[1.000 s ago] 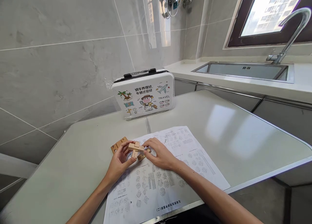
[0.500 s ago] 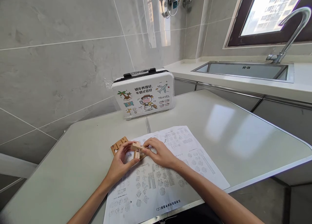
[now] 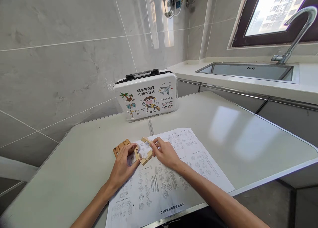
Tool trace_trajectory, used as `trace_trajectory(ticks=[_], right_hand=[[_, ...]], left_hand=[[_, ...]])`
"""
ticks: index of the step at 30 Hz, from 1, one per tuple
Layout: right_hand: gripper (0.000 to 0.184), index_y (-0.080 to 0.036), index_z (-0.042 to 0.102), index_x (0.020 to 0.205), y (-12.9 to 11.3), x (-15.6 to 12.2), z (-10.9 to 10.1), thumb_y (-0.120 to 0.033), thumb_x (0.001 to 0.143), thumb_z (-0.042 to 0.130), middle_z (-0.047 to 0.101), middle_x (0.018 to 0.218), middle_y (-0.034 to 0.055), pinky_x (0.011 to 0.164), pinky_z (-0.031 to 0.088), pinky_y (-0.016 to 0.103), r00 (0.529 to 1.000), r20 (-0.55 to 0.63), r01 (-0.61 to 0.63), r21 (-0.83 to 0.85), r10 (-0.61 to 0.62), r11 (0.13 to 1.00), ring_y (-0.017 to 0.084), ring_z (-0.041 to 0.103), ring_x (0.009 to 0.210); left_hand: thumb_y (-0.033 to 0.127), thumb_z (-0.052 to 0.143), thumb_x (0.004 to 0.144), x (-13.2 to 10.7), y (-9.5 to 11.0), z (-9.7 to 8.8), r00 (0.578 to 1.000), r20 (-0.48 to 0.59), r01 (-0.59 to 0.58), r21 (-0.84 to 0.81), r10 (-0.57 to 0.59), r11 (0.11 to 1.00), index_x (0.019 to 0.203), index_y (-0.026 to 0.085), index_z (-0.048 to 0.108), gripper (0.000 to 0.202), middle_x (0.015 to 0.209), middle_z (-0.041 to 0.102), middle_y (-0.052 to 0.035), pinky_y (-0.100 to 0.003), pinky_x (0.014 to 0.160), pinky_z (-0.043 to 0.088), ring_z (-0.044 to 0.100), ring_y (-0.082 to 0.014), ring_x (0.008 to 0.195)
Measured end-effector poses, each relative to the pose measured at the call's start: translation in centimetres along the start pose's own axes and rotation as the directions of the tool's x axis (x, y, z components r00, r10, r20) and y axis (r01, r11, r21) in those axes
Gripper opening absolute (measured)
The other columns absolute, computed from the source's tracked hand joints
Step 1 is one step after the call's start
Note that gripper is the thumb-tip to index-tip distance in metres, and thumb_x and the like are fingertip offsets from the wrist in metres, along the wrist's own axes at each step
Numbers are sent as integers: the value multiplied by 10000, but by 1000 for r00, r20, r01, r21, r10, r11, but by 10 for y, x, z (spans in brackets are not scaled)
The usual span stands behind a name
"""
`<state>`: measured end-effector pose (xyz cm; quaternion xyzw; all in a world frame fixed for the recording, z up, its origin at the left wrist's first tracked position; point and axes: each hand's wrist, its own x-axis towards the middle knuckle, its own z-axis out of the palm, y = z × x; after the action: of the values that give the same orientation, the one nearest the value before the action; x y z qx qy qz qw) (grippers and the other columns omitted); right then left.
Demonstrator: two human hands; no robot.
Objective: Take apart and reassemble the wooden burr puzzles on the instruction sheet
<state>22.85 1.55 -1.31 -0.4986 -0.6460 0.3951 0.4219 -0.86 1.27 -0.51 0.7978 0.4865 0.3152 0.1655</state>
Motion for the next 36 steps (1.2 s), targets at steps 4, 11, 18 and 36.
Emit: trace_trajectory(ticks=[4, 11, 18, 36], right_hand=[[313, -245, 543, 1046, -3, -3, 0, -531, 1077, 420, 786, 850, -4, 671, 500, 321, 999, 54, 3, 24, -4, 1000, 148, 599, 473], [265, -240, 607, 951, 1, 0, -1, -468, 1034, 499, 750, 805, 10, 621, 449, 294, 997, -70, 10, -102, -18, 995, 175, 642, 611], [233, -234, 548, 766, -1, -1, 0, -378, 942, 599, 641, 645, -18, 588, 372, 271, 983, -170, 7, -323, -65, 946, 165, 583, 602], [281, -213, 414, 679, 4, -7, 8, -280, 856, 621, 593, 650, -25, 573, 247, 269, 983, -46, 131, -517, -181, 846, 123, 496, 582]], left_hand=[[336, 743, 909, -1, 0, 0, 995, 72, -72, 74, 66, 995, 1399, 306, 481, 556, 1352, 625, -81, -506, 1065, 517, 594, -301, 1265], [367, 772, 858, -1, 9, -5, 974, 162, -174, 100, 156, 980, 1352, 278, 522, 561, 1273, 657, -86, -507, 1070, 507, 603, -318, 1237], [374, 820, 748, -3, 15, -9, 949, 238, -241, 123, 208, 963, 1368, 266, 514, 699, 1288, 621, -106, -548, 1098, 465, 576, -349, 1231], [337, 774, 859, -5, 18, 6, 983, 85, -175, 153, 164, 973, 1354, 267, 511, 565, 1246, 684, -88, -491, 1008, 548, 649, -312, 1178]])
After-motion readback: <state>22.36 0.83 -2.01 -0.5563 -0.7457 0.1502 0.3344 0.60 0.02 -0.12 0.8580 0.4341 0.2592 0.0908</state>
